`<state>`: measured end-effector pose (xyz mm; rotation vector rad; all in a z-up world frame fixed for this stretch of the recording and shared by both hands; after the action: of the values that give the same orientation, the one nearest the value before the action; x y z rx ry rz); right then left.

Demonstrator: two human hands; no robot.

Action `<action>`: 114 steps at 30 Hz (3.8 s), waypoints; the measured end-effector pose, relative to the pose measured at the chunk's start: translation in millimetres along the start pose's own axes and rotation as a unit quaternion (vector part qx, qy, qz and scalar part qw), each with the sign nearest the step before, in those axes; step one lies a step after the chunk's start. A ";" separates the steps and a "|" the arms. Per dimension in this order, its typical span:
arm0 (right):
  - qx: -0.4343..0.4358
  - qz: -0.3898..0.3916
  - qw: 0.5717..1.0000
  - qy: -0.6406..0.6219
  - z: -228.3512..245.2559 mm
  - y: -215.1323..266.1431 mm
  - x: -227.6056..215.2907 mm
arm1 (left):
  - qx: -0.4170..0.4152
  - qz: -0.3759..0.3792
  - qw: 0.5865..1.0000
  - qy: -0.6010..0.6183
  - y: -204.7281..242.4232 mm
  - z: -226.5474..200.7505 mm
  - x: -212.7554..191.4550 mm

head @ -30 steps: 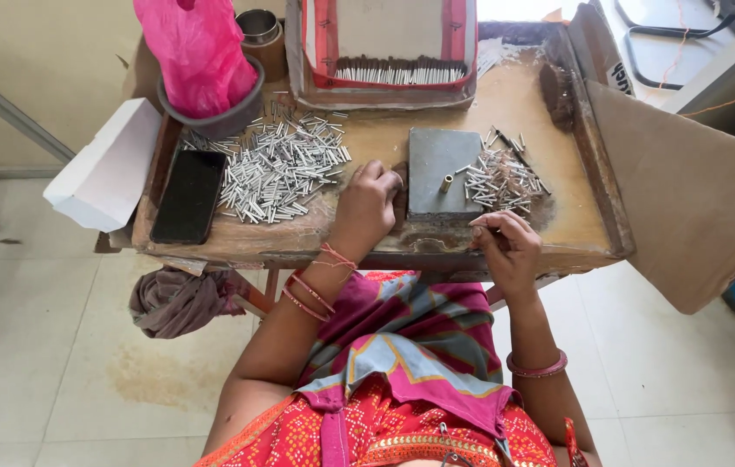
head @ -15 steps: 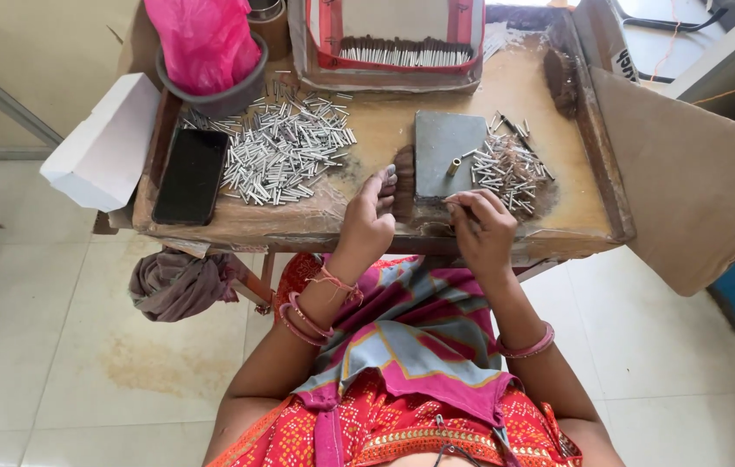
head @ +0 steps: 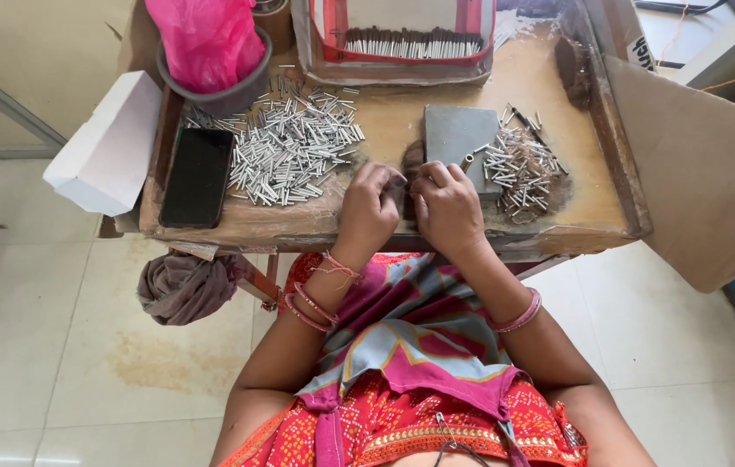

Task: Assembling small metal rods into a base at a workbench.

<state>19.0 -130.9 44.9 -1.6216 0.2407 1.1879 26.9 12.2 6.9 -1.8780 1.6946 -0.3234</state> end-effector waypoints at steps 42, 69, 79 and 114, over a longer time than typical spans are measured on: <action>0.120 -0.132 0.924 -0.339 -18.7 74.1 -54.6 | -0.338 0.111 0.756 0.549 44.2 -18.3 73.9; 0.154 -0.038 0.919 -0.361 -81.8 14.2 -8.7 | 0.091 0.048 0.989 -0.110 -23.7 -30.0 54.9; 0.008 0.014 0.997 -0.075 -54.0 2.4 -34.1 | 0.098 0.051 0.988 -0.111 -22.1 -29.0 56.2; 0.270 -0.133 0.748 -0.592 -58.7 59.0 -1.4 | 0.066 -0.039 0.982 0.173 12.4 -76.0 48.7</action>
<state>12.5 -204.3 6.1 -0.1861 -0.4316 1.5043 -16.5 -54.7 51.0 -1.8735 1.7700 -0.8154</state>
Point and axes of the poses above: each hand's wrist, its own y-axis away from the middle knuckle, its own x-axis out of the palm, z = x × y, the point moved 5 cm from there along -y, towards the middle knuckle, and after that the axes turned 12 degrees about y, right-handed, at the moved point
